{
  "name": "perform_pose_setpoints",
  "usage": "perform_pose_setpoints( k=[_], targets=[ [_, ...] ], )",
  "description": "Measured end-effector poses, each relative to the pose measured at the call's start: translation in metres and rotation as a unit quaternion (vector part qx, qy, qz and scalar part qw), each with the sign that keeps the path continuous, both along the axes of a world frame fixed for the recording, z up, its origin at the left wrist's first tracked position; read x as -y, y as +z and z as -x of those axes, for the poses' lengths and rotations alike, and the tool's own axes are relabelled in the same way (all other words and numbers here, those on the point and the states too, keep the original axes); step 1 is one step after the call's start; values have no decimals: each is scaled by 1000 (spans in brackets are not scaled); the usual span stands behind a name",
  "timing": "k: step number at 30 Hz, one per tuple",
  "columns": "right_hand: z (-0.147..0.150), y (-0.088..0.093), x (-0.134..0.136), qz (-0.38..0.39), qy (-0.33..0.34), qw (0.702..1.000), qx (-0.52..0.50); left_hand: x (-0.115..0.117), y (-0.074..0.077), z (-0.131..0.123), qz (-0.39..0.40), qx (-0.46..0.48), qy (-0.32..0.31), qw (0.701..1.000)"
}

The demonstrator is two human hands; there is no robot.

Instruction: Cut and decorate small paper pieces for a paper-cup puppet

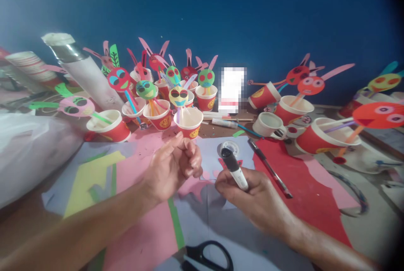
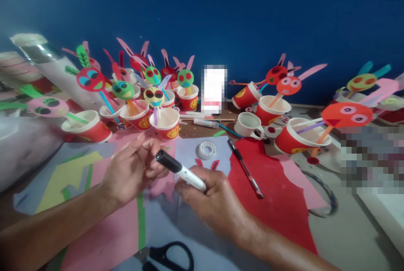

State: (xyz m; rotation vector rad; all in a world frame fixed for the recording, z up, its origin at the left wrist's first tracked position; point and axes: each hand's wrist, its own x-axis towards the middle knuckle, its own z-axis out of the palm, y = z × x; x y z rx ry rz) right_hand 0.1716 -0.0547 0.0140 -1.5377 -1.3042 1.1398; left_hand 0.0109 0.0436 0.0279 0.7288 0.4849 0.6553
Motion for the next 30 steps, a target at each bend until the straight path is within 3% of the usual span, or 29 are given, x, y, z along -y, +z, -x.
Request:
perform_pose_setpoints(
  k=[3, 6, 8, 11, 14, 17, 20, 25, 30],
  targets=[
    [-2, 1, 0, 2, -3, 1000, 2, -5, 8, 13, -147, -79, 26, 986],
    [-4, 2, -1, 10, 1, 1000, -3, -8, 26, 21, -323, -183, -12, 928],
    [-4, 2, -2, 14, 0, 1000, -20, -11, 40, 19, -365, -178, -21, 914],
    [-4, 1, -2, 0, 5, 999, -44, -18, 48, 7, -302, -49, 62, 950],
    [-2, 1, 2, -27, 48, 998, -31, -22, 33, -3, -217, -15, 102, 971],
    [3, 2, 7, -48, 140, 989, 21, -20, 10, -5, -187, -45, 98, 976],
    [11, 2, 10, -35, 221, 971, 85, -16, -2, -5, -171, -58, 78, 980],
    [22, -1, 11, 22, 254, 957, 139, -17, 0, -7, -124, -15, 56, 991],
    [26, -1, 11, 29, 262, 949, 173, -27, 3, -6, -27, 20, 63, 997]
  ],
)
